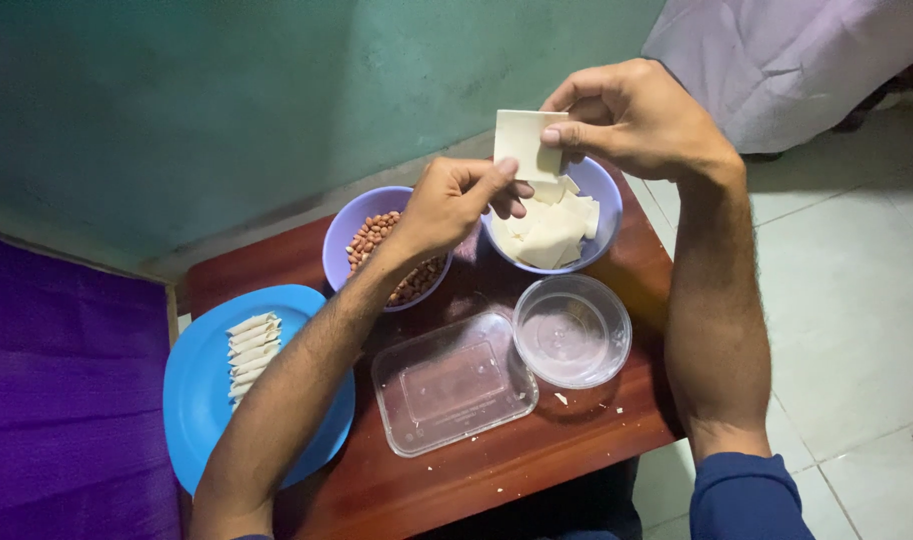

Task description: The person sits at a table and wraps peanuts in square sheets of dough. They place peanuts onto a sheet, fold it into a small packet, and place the finished item on a blue plate.

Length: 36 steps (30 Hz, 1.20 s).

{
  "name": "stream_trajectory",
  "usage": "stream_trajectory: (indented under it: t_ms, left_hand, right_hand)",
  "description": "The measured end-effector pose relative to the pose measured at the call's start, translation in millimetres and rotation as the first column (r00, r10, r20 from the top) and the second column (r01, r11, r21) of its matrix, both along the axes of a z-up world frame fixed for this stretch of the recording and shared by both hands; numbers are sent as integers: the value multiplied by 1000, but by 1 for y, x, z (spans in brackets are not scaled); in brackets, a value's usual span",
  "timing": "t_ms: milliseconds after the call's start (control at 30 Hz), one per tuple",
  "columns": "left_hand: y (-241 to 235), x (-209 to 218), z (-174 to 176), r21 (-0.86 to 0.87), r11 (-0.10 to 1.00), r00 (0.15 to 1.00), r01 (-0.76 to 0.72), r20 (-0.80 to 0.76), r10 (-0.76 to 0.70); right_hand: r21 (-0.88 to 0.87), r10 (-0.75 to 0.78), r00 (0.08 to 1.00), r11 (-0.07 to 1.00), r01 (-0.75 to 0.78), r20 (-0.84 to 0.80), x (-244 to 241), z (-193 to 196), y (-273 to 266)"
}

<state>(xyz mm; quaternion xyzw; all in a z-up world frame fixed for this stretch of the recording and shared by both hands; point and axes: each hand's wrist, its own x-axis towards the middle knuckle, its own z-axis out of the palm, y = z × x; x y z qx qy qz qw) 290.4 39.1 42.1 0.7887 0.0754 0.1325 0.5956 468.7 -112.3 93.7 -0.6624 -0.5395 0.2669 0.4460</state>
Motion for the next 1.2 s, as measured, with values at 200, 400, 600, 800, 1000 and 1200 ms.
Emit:
stream_trajectory:
  t_ms: [200,400,600,800,1000,1200]
  left_hand:
    - [0,-4,4,87,996,998,-37,56,32]
    - [-1,-4,1,94,975,972,-201,141,187]
    - [-3,-3,4,28,961,945,-274,192,263]
    - [3,4,-18,-187,979,991,-79,96,98]
    - [-11,-2,4,-51,992,991,-117,56,120]
    - [-11,0,1,-106,989,988,-99,110,111]
  right_hand:
    - [-98,-56,997,993,60,46,-8,11,-2]
    - [-172,50,980,985,-17,192,-12,17,-3]
    - [-159,85,948,987,-37,305,-7,5,0]
    - [-85,-58,985,994,73,161,-6,-1,2]
    - [39,-28,992,999,23,124,-13,6,2]
    - [-26,-99,995,995,99,11,-11,9,0]
